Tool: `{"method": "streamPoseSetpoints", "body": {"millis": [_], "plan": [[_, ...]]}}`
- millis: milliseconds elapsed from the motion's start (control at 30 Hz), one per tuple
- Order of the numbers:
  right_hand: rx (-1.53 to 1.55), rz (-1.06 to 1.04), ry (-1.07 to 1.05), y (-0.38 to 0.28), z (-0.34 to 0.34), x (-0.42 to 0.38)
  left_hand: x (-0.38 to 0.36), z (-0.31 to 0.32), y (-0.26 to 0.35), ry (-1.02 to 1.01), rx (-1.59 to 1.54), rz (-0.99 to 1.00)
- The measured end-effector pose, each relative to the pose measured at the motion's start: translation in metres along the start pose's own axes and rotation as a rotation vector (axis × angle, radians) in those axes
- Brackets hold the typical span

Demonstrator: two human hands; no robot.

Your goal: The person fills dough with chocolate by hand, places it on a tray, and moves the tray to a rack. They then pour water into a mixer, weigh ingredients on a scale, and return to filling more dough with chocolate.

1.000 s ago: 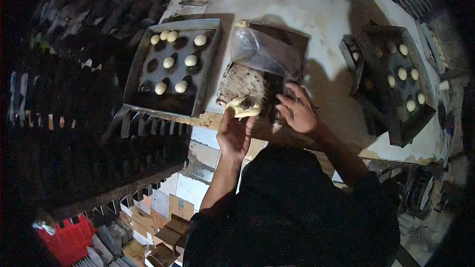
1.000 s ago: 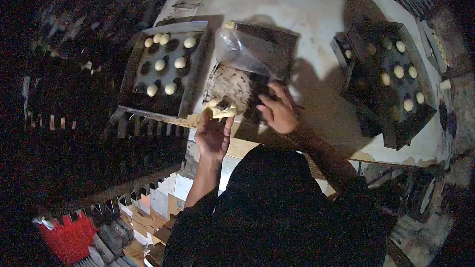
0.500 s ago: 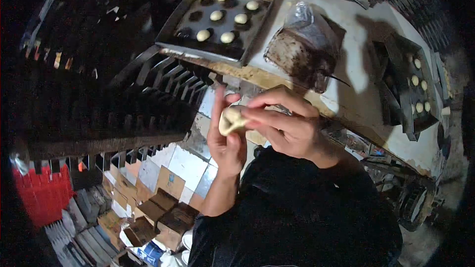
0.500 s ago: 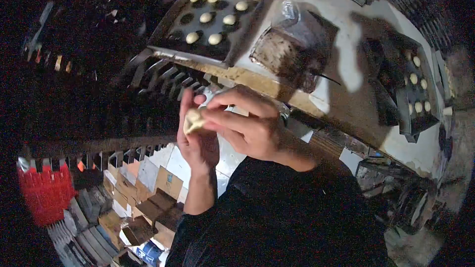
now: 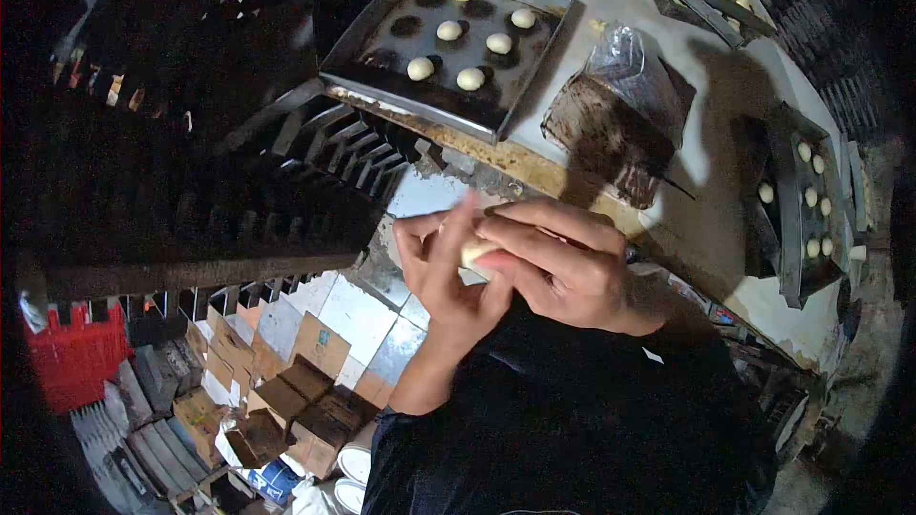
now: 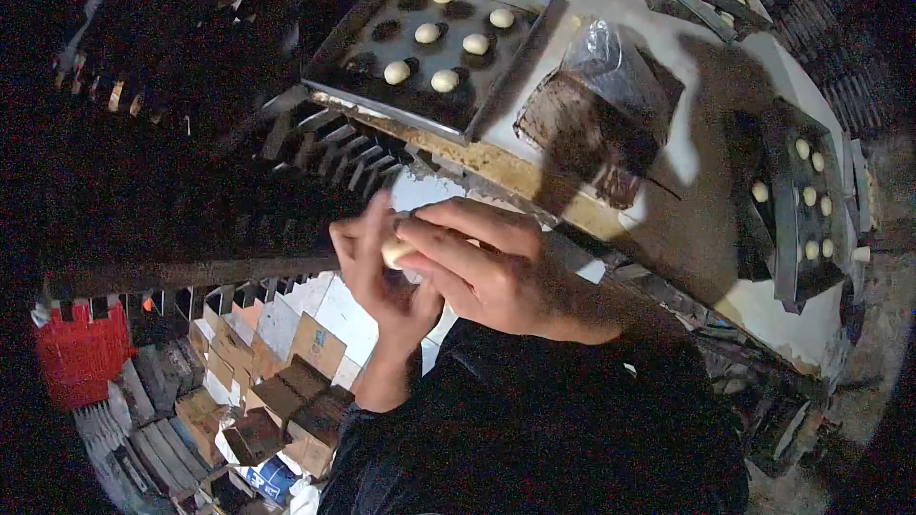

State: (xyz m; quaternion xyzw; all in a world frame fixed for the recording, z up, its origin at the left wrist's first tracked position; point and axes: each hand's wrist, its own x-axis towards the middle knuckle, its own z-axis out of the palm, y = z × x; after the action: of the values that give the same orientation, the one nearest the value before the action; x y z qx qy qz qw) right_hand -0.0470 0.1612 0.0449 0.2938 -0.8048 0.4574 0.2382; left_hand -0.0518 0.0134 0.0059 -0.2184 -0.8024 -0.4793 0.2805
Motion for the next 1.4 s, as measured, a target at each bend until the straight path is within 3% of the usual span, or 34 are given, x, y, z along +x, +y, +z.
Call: {"method": "streamPoseSetpoints", "body": {"millis": [33,100,133,167,233,267,300,367,433,500,533,633,667,767,833,867,900,1000,1067,1100,1167,1200,1233,1267,1300,1333,1400], "plan": [[-0.010,-0.072,0.038,0.013,-0.003,0.007,0.010,0.013,-0.001,0.079,-0.188,-0.099],[0.018,-0.066,0.043,0.032,-0.018,0.027,0.019,0.025,-0.009,-0.024,-0.779,-0.380],[0.112,-0.019,0.045,0.041,-0.026,0.037,0.033,0.026,-0.011,-0.099,-1.035,-0.421],[0.207,0.028,0.046,0.047,-0.034,0.046,0.038,0.038,-0.021,-0.110,-1.059,-0.314],[0.382,0.417,0.025,0.052,-0.055,0.066,0.060,0.056,-0.031,-0.092,-1.108,-0.144],[0.488,0.439,-0.014,0.065,-0.059,0.066,0.071,0.061,-0.031,-0.105,-0.806,-0.123],[0.593,0.462,-0.052,0.080,-0.062,0.064,0.080,0.070,-0.038,-0.094,-0.752,-0.017],[0.461,0.084,0.036,0.107,-0.069,0.066,0.107,0.082,-0.039,-0.087,-0.604,0.124],[0.451,0.042,0.101,0.115,-0.065,0.070,0.121,0.102,-0.043,0.071,-0.610,0.104],[0.136,-0.039,0.167,0.115,-0.060,0.079,0.129,0.118,-0.043,0.277,-0.561,-0.053],[0.084,-0.220,0.164,0.134,-0.064,0.082,0.136,0.123,-0.042,0.228,-0.644,-0.095],[0.460,-0.062,0.299,0.156,-0.055,0.090,0.158,0.134,-0.061,-0.007,-0.863,-0.151],[0.424,0.016,0.302,0.161,-0.053,0.096,0.171,0.132,-0.075,-0.152,-0.796,-0.068],[0.258,0.236,0.087,0.185,-0.042,0.106,0.201,0.149,-0.115,-0.178,-0.742,0.125],[0.212,0.424,-0.063,0.199,-0.036,0.114,0.212,0.139,-0.134,-0.200,-0.497,-0.063],[0.138,0.458,-0.015,0.206,-0.026,0.117,0.217,0.132,-0.135,-0.288,-0.094,-0.155],[0.060,0.491,0.032,0.211,-0.017,0.122,0.212,0.135,-0.164,-0.333,-0.139,-0.103],[-0.055,0.226,0.036,0.226,0.006,0.160,0.168,0.151,-0.236,-0.258,-0.341,-0.314],[-0.214,0.057,-0.054,0.241,0.037,0.171,0.156,0.168,-0.244,-0.348,1.254,0.583],[-0.282,0.030,-0.076,0.255,0.053,0.163,0.156,0.169,-0.260,-0.451,0.933,0.489],[-0.107,0.229,-0.045,0.278,0.062,0.155,0.167,0.170,-0.304,-0.923,-0.474,-0.268],[-0.015,0.345,-0.015,0.292,0.062,0.141,0.182,0.171,-0.316,-1.028,-0.704,-0.423],[0.075,0.459,0.019,0.302,0.057,0.131,0.200,0.174,-0.321,-1.026,-0.601,-0.230],[0.118,0.690,0.137,0.307,0.049,0.133,0.252,0.155,-0.299,-1.035,-0.525,-0.319],[0.159,0.921,0.260,0.311,0.042,0.136,0.259,0.171,-0.330,-0.977,-0.354,-0.401],[0.378,1.020,0.392,0.318,0.038,0.137,0.266,0.199,-0.368,-0.913,-0.183,-0.478],[0.835,1.183,0.663,0.334,0.037,0.136,0.295,0.242,-0.419,-0.626,-0.268,-0.760]]}}
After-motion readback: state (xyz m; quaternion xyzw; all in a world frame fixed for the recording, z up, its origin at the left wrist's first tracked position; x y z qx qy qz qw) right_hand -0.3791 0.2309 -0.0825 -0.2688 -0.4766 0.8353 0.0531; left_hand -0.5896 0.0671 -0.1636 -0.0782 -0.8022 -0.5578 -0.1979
